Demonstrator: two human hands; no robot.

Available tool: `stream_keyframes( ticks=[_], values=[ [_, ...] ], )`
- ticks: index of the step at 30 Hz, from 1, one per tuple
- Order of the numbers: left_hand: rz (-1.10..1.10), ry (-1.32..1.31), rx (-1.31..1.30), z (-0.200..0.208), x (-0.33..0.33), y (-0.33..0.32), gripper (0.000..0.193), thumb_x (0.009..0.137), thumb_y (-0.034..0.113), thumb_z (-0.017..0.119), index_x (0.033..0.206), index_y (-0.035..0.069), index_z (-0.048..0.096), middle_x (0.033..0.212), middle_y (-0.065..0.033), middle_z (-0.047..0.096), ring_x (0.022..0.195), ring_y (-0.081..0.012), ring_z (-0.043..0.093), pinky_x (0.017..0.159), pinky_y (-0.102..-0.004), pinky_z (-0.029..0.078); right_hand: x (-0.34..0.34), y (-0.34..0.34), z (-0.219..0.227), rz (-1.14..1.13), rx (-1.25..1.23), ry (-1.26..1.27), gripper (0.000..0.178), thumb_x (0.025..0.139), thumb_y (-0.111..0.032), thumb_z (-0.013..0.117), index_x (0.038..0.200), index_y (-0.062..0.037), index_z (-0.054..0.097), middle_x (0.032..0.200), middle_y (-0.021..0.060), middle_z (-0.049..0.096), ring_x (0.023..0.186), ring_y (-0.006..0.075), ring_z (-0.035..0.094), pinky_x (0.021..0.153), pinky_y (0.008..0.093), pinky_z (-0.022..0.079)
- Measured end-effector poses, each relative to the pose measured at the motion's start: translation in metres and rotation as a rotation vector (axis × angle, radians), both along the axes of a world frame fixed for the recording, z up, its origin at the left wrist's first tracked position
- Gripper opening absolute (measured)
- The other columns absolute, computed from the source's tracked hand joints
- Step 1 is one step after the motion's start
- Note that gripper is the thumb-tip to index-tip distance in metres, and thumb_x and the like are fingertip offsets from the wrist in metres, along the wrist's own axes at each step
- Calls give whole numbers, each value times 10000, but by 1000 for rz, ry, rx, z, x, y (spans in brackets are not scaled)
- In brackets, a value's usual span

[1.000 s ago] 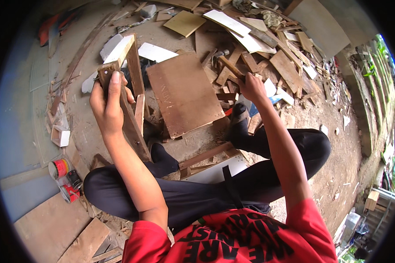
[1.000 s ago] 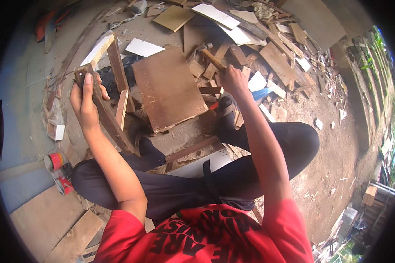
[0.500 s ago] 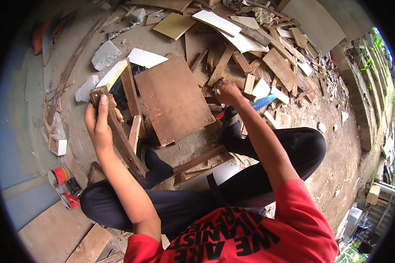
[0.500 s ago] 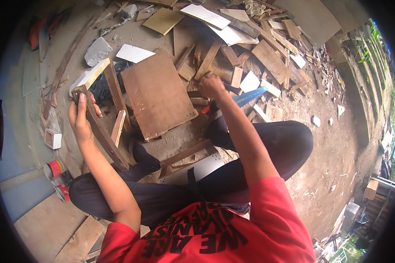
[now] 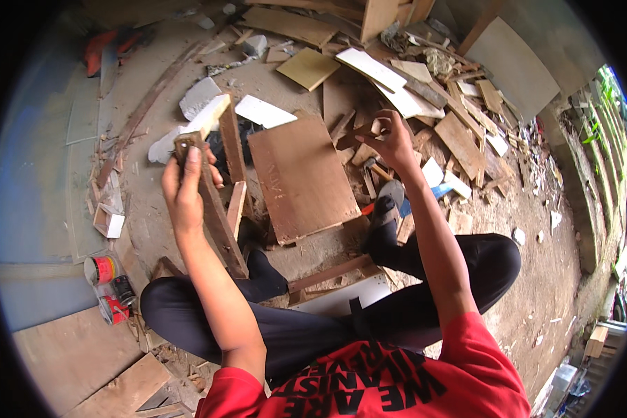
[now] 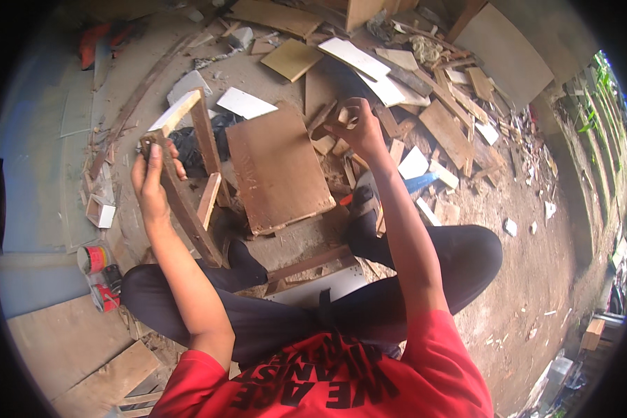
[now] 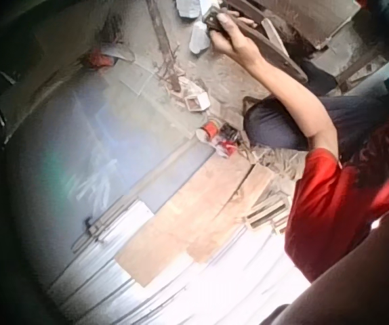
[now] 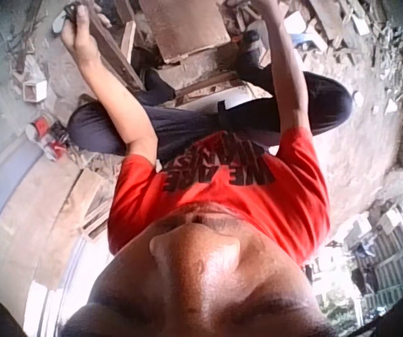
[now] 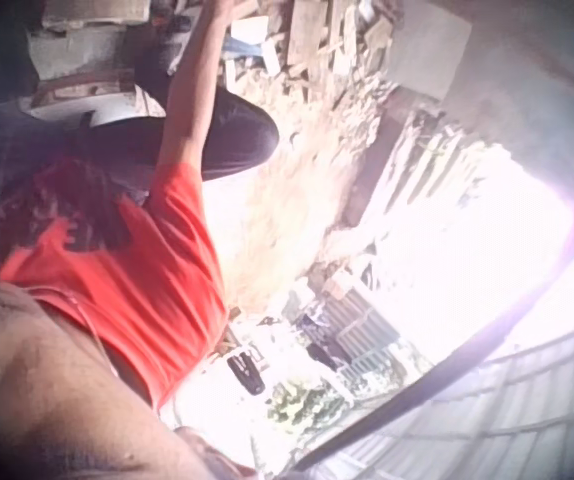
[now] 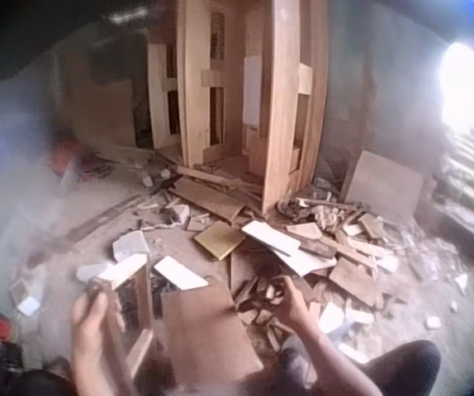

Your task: The person cuts a small wooden piece with a hand saw, then sits on the floor to assemble a rectangular wooden frame. They fit several wooden slats together, insert a nail, and hammer it into place to secure the frame.

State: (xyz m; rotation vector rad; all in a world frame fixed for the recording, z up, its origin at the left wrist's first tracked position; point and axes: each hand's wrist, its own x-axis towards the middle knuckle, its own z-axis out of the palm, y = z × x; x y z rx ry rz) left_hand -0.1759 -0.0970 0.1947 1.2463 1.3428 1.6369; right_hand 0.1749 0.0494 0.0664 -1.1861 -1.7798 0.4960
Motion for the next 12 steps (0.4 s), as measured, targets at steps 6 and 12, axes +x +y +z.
stream_keyframes(
  ticks=[6,12],
  values=[
    [-56,-25,45,1,8,1,345,993,312,569,1085,-19,602,944,-82,638,750,-125,612,653,-273,506,-67,-40,85,298,-147,446,419,801,-113,812,1109,4,552,975,35,626,925,104,598,832,262,499],
    [-63,-21,117,9,27,-3,319,983,278,583,1071,-28,598,917,-84,641,731,-138,601,653,-282,499,-100,-81,110,385,105,158,534,705,-198,845,1131,12,602,974,130,594,886,258,604,765,356,500]
  ],
)
